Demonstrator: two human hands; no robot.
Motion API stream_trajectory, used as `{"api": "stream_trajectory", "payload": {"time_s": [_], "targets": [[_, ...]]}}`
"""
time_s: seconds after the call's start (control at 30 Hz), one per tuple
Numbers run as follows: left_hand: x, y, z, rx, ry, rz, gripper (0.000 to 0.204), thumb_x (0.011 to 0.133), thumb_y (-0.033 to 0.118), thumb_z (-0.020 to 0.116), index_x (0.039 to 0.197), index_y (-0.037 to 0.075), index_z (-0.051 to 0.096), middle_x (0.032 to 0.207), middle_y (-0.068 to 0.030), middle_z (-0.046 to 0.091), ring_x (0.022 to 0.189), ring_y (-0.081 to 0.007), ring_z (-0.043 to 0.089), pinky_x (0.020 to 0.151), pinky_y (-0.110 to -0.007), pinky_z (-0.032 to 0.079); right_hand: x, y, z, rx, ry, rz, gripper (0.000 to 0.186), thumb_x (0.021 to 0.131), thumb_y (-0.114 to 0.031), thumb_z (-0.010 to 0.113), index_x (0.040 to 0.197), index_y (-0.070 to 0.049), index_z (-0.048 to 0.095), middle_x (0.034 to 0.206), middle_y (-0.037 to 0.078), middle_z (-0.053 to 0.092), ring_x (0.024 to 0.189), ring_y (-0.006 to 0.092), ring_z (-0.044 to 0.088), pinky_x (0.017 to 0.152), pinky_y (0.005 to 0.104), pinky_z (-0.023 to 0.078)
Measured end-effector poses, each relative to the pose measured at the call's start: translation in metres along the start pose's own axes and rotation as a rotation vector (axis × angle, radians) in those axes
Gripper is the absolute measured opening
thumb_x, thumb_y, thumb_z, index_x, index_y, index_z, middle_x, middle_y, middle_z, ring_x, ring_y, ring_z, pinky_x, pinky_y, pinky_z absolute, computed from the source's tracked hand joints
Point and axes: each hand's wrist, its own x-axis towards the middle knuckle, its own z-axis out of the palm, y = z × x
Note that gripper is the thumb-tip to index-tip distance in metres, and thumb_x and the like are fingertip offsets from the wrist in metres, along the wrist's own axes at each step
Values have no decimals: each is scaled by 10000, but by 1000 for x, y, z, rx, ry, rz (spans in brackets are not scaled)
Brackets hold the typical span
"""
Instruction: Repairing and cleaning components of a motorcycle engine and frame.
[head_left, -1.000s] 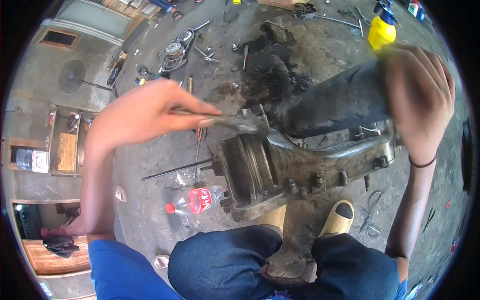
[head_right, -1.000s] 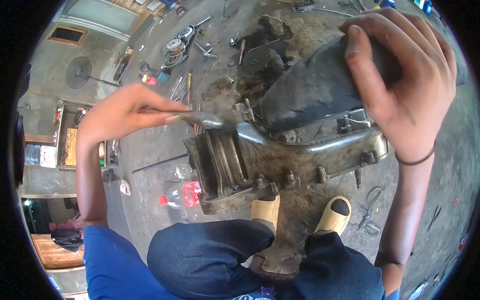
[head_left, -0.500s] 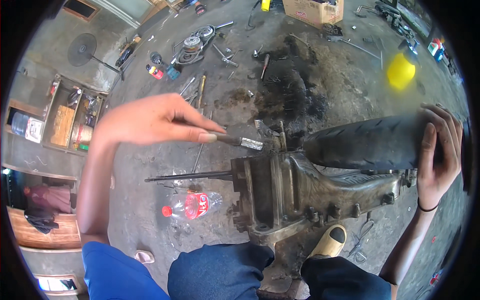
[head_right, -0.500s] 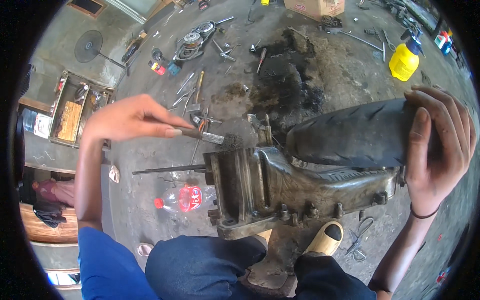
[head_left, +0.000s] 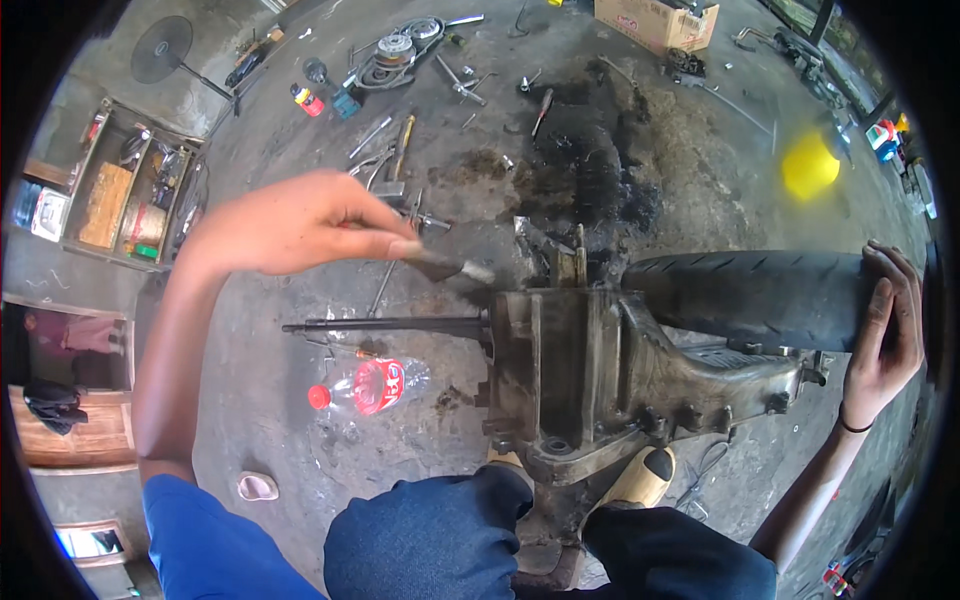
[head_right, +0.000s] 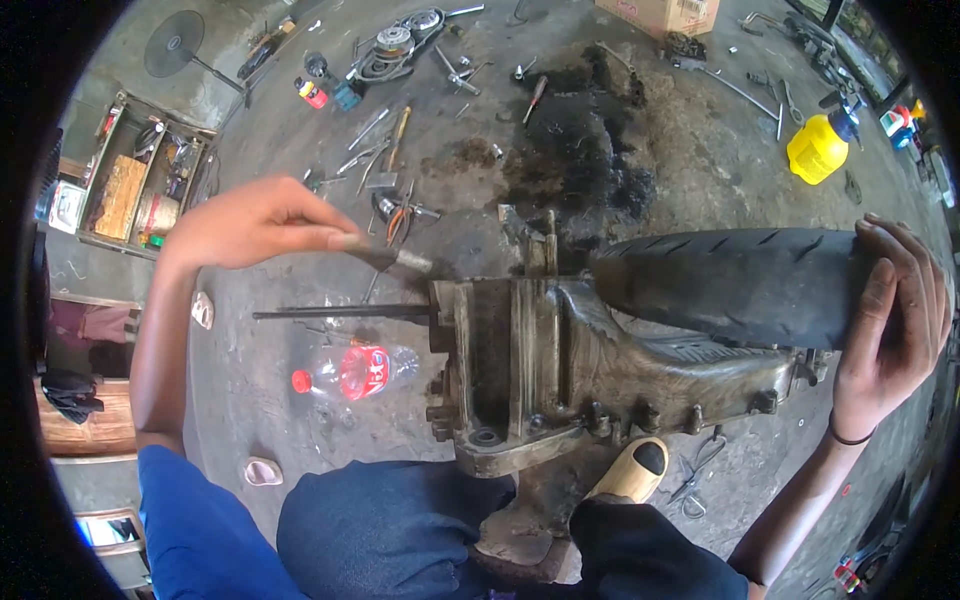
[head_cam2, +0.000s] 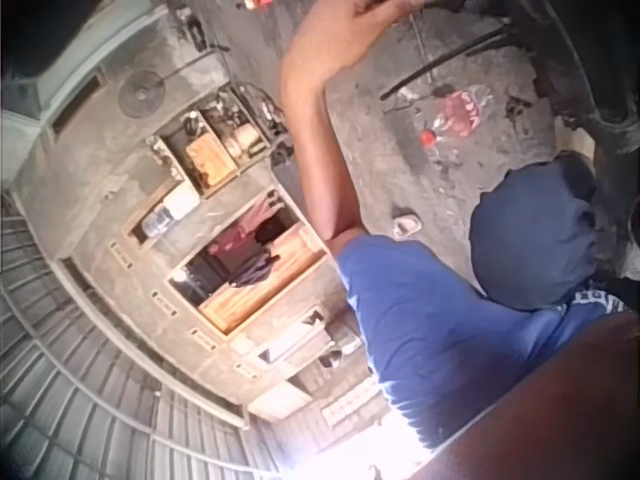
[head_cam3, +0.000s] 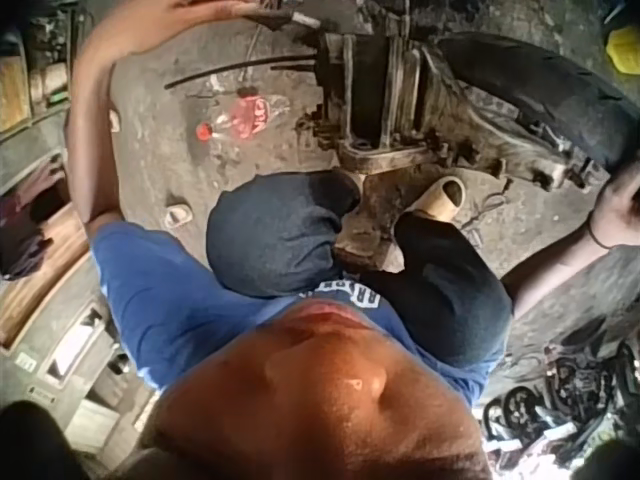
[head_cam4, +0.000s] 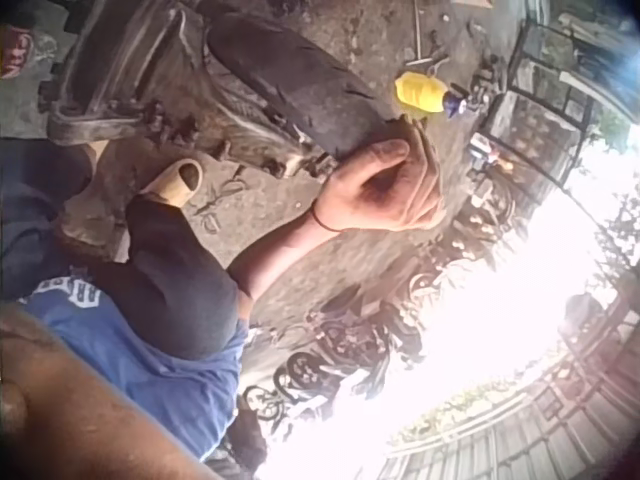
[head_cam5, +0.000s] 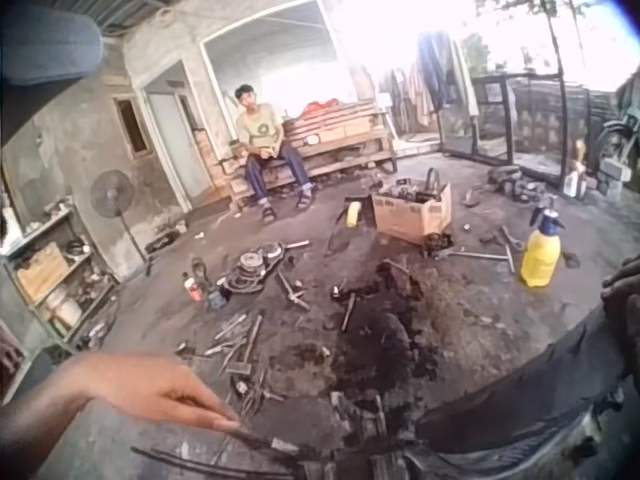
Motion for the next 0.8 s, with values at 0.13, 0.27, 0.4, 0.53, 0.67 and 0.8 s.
{"api": "stream_trajectory", "payload": {"time_s": [0.13, 0.27, 0.4, 0.53, 0.67, 0.8], "targets": [[0, 24, 6, -47, 85, 11, 240, 943, 207, 631, 1108, 77, 747, 714, -30, 648, 525, -122, 419, 505, -282, 316, -3, -1, -1, -36, -46, 22, 239, 1010, -73, 473, 1081, 18, 682, 1145, 127, 687, 1088, 262, 630, 1036, 370, 442], [-7, 19, 10, 62, 158, 92, 239, 928, 233, 675, 1128, 130, 756, 635, -4, 562, 519, -87, 382, 509, -248, 288, -5, 6, 2, -80, -64, 39, 251, 1025, -87, 463, 1102, 18, 678, 1173, 134, 679, 1102, 268, 629, 1050, 376, 440], [-39, 11, 11, 225, 309, 203, 257, 900, 271, 700, 1130, 171, 756, 597, 29, 446, 514, -83, 327, 500, -251, 283, -12, 14, 7, 81, -10, 16, 263, 1039, -110, 459, 1121, 17, 673, 1193, 138, 672, 1115, 271, 627, 1069, 382, 434], [-53, 50, -1, 396, 508, 359, 278, 880, 262, 705, 1145, 190, 749, 594, 51, 362, 528, -90, 302, 503, -247, 268, -9, 18, -3, 113, 45, -6, 264, 1043, -120, 465, 1137, 10, 674, 1204, 138, 673, 1133, 266, 626, 1072, 381, 439], [-32, 79, 18, 586, 344, 326, 264, 878, 236, 702, 1135, 205, 751, 620, 50, 339, 545, -104, 303, 503, -245, 260, -15, 19, 10, 67, 13, 2, 261, 1043, -119, 469, 1138, 7, 677, 1207, 132, 675, 1140, 264, 625, 1078, 379, 436], [-28, 85, 6, 762, 305, 276, 247, 880, 229, 698, 1122, 222, 750, 643, 51, 341, 553, -105, 310, 500, -237, 259, -11, 10, 8, 94, 22, 20, 254, 1040, -118, 478, 1132, 5, 681, 1199, 125, 682, 1148, 265, 625, 1082, 379, 434]]}}
